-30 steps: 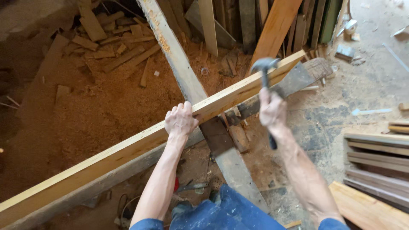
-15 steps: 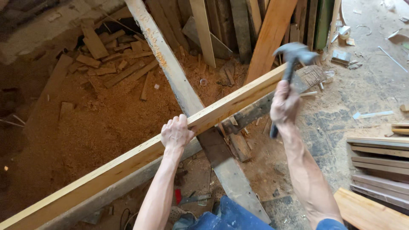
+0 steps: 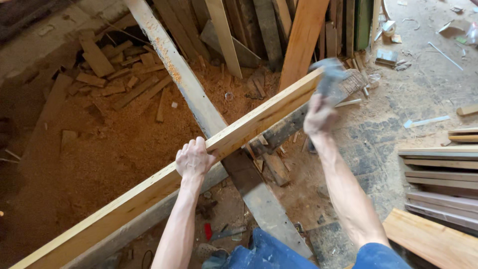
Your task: The person hammers a long wooden plank onto a frame, then uses a corded drill to drive screws into the plank. The person repositions the plank and continues fastening it to the frame.
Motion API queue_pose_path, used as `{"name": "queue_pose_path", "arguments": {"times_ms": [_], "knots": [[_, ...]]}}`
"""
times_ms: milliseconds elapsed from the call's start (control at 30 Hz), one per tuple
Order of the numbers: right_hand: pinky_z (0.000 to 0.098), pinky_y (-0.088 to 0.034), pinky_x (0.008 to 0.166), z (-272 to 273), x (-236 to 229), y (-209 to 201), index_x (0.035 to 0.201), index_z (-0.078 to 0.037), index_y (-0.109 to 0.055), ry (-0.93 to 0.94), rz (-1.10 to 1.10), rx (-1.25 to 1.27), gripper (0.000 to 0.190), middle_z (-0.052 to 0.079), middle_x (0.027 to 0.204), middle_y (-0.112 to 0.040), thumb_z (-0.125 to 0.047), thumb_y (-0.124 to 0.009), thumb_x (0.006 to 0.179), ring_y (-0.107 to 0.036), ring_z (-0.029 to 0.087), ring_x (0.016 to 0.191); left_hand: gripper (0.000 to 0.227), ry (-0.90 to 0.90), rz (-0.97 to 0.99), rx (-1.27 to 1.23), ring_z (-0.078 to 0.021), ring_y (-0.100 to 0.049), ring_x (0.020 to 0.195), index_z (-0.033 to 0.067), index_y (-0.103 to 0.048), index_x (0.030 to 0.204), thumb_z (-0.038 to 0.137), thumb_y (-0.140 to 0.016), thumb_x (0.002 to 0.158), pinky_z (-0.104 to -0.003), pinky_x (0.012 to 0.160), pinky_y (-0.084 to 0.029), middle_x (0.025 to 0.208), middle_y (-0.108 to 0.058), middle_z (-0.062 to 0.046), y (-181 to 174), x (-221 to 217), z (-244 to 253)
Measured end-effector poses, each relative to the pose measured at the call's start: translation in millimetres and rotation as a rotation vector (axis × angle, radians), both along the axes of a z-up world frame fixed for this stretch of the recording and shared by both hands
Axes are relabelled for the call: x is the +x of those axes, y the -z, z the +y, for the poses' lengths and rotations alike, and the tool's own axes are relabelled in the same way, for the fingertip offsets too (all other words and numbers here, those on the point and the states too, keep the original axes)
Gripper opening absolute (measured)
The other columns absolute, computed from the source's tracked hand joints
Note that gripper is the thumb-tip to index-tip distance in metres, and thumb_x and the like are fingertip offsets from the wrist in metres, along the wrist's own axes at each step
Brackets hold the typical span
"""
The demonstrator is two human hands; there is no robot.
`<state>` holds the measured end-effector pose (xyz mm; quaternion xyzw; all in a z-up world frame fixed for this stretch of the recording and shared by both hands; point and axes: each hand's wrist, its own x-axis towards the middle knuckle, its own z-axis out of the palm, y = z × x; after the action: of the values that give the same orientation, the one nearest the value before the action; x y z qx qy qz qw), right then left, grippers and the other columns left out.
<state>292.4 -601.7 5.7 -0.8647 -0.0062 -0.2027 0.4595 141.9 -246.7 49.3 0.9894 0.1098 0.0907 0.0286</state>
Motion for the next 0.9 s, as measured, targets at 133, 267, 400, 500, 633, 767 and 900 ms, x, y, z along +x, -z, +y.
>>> {"name": "queue_pose_path", "arguments": {"times_ms": [133,267,400,500,633,767,900], "knots": [[0.0343,-0.039,0.032,3.5,9.7,0.7,0.081,-0.012,-0.057,0.002,0.264,-0.056,0.053,-0.002,0.055,-0.055,-0.053,-0.036,0.109,-0.053,0.012,0.040,0.050,-0.003,0.031,0.014,-0.0239,-0.071,0.088,0.0130,-0.064,0.088,0.057,-0.082,0.074,-0.041,0.075,-0.054,0.091,-0.073,-0.006,-4.6,4.7,1.6],[0.0357,-0.038,0.037,-17.5,35.6,7.4,0.082,-0.010,-0.055,0.052,-0.089,0.169,0.056,0.000,0.055,-0.050,-0.053,-0.037,0.112,-0.049,0.014,0.040,0.049,-0.011,0.005,0.006,-0.0245,-0.071,0.087,0.0144,-0.065,0.088,0.056,-0.083,0.068,-0.042,0.074,-0.054,0.090,-0.072,-0.005,-0.9,3.5,-0.2],[0.0324,-0.042,0.047,-30.8,37.9,20.5,0.089,-0.007,-0.060,0.061,-0.215,-0.113,0.056,0.001,0.061,-0.055,-0.051,-0.042,0.118,-0.058,0.014,0.052,0.052,0.023,0.029,0.010,-0.0253,-0.071,0.086,0.0126,-0.064,0.087,0.059,-0.082,0.073,-0.042,0.073,-0.054,0.089,-0.072,-0.006,4.1,3.6,4.6],[0.0377,-0.042,0.044,-37.2,40.1,16.5,0.086,-0.006,-0.063,0.118,0.152,-0.146,0.059,0.004,0.061,-0.059,-0.055,-0.044,0.113,-0.060,0.018,0.052,0.049,0.031,0.003,0.022,-0.0260,-0.071,0.085,0.0130,-0.063,0.086,0.056,-0.082,0.073,-0.043,0.072,-0.055,0.087,-0.072,-0.007,6.4,5.2,5.8],[0.0509,-0.040,0.047,-39.6,51.1,14.8,0.091,0.007,-0.060,0.193,0.049,0.225,0.070,0.019,0.069,-0.057,-0.056,-0.042,0.113,-0.053,0.036,0.055,0.036,0.042,0.004,0.067,-0.0243,-0.071,0.084,0.0150,-0.063,0.088,0.045,-0.079,0.078,-0.041,0.071,-0.055,0.087,-0.072,-0.006,12.7,8.9,8.3],[0.0469,-0.048,0.058,-34.0,47.7,16.7,0.088,0.004,-0.066,0.158,0.099,-0.050,0.067,0.017,0.069,-0.061,-0.055,-0.047,0.113,-0.062,0.032,0.064,0.047,0.049,-0.010,-0.005,-0.0272,-0.071,0.083,0.0114,-0.063,0.086,0.053,-0.080,0.077,-0.043,0.070,-0.054,0.087,-0.072,-0.010,12.0,6.0,9.1],[0.0455,-0.050,0.061,0.9,25.9,1.8,0.085,0.000,-0.067,0.091,0.099,-0.042,0.062,0.014,0.066,-0.063,-0.053,-0.047,0.110,-0.067,0.028,0.065,0.036,0.074,-0.104,-0.062,-0.0269,-0.070,0.084,0.0137,-0.062,0.083,0.042,-0.082,0.072,-0.042,0.072,-0.054,0.085,-0.070,-0.007,8.0,2.6,1.6]]}}
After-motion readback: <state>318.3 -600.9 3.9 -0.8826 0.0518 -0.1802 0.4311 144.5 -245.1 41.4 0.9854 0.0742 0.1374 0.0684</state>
